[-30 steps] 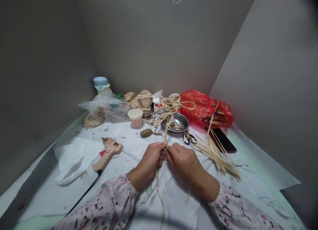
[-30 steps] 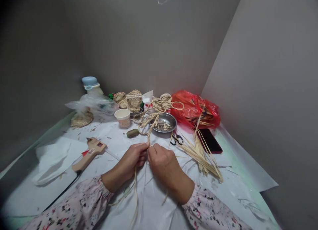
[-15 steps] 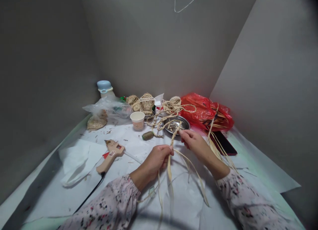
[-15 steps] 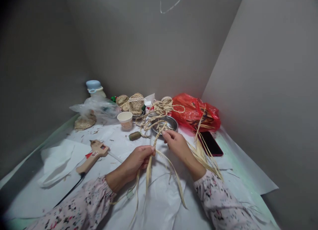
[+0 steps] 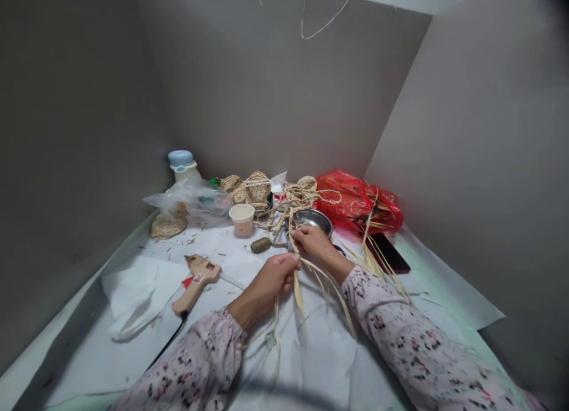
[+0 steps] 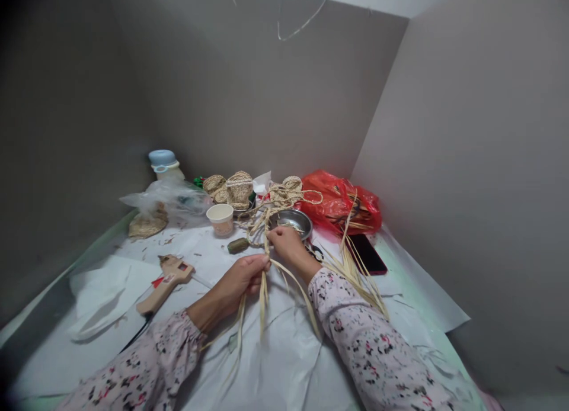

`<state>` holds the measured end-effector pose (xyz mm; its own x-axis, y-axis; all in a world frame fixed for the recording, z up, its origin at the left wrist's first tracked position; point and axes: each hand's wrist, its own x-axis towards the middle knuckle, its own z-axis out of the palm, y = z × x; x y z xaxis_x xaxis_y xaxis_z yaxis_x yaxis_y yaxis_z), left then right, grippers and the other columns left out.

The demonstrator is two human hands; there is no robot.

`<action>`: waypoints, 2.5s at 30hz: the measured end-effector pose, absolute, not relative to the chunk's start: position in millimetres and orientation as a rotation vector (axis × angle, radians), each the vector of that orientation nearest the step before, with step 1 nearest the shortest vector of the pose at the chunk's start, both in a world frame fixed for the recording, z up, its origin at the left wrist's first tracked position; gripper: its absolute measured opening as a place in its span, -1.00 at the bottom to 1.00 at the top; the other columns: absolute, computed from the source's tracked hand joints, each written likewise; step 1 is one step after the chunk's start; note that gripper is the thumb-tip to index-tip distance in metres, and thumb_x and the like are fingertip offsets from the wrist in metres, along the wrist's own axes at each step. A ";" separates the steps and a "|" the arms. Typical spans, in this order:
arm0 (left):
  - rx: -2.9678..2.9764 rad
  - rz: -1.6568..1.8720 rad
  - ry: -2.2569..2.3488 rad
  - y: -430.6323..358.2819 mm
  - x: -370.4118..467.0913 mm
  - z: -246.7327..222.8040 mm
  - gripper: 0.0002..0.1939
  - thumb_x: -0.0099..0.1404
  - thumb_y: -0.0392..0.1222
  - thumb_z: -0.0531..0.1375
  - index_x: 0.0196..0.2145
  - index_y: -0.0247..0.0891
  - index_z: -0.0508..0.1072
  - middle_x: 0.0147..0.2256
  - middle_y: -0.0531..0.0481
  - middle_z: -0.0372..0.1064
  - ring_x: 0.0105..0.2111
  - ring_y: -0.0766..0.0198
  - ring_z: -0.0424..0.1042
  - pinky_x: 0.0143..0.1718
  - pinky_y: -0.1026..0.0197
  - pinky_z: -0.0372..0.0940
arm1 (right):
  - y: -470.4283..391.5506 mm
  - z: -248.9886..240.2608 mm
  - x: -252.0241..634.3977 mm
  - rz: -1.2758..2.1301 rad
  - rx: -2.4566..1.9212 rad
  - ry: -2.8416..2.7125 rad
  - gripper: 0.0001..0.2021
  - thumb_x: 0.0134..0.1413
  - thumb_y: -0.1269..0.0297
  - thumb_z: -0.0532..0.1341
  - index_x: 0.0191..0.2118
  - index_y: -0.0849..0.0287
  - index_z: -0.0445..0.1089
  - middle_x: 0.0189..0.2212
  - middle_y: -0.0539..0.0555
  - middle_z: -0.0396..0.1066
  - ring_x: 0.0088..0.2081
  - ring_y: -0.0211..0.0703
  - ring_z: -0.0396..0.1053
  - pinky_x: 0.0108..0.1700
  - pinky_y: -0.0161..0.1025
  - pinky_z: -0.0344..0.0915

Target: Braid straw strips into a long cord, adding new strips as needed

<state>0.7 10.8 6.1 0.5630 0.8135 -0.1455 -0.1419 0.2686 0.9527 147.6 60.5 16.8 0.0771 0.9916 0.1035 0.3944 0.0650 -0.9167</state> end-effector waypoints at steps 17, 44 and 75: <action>0.980 0.626 0.827 14.6 -0.4 0.8 -0.68 0.17 0.05 0.22 -0.45 -0.28 0.33 -0.67 0.25 -0.11 -0.69 0.51 -0.18 -0.68 0.39 -0.27 | 8.1 24.2 262.0 0.196 -1.822 -1.842 -0.81 0.09 0.26 0.14 -0.30 0.16 0.50 -0.35 0.11 0.51 -0.34 -0.12 0.41 -0.29 -0.25 0.20; 0.801 0.747 0.777 17.0 2.5 -5.7 -0.75 0.09 -0.10 0.26 -0.46 -0.33 0.33 -0.68 0.29 -0.18 -0.69 0.55 -0.27 -0.71 0.44 -0.34 | -52.2 21.9 164.5 -0.268 -0.417 -2.289 -0.78 0.01 0.51 0.11 -0.18 0.25 0.35 -0.31 0.21 0.49 -0.31 -0.15 0.45 -0.35 -0.26 0.41; 0.696 0.853 0.746 23.5 1.7 -17.4 -0.69 0.06 -0.07 0.33 -0.44 -0.39 0.40 -0.70 0.30 -0.13 -0.73 0.59 -0.20 -0.73 0.47 -0.26 | -62.2 14.3 153.0 0.184 -0.360 -2.146 -0.56 0.26 0.02 -0.03 0.08 0.23 0.22 -0.36 0.14 0.48 -0.41 -0.19 0.44 -0.44 -0.31 0.28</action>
<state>1.7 23.5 -17.4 0.4470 0.8464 -0.2896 -0.3994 0.4785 0.7820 153.0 -62.2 14.3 -0.5326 0.3240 0.7819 0.1860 0.9460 -0.2653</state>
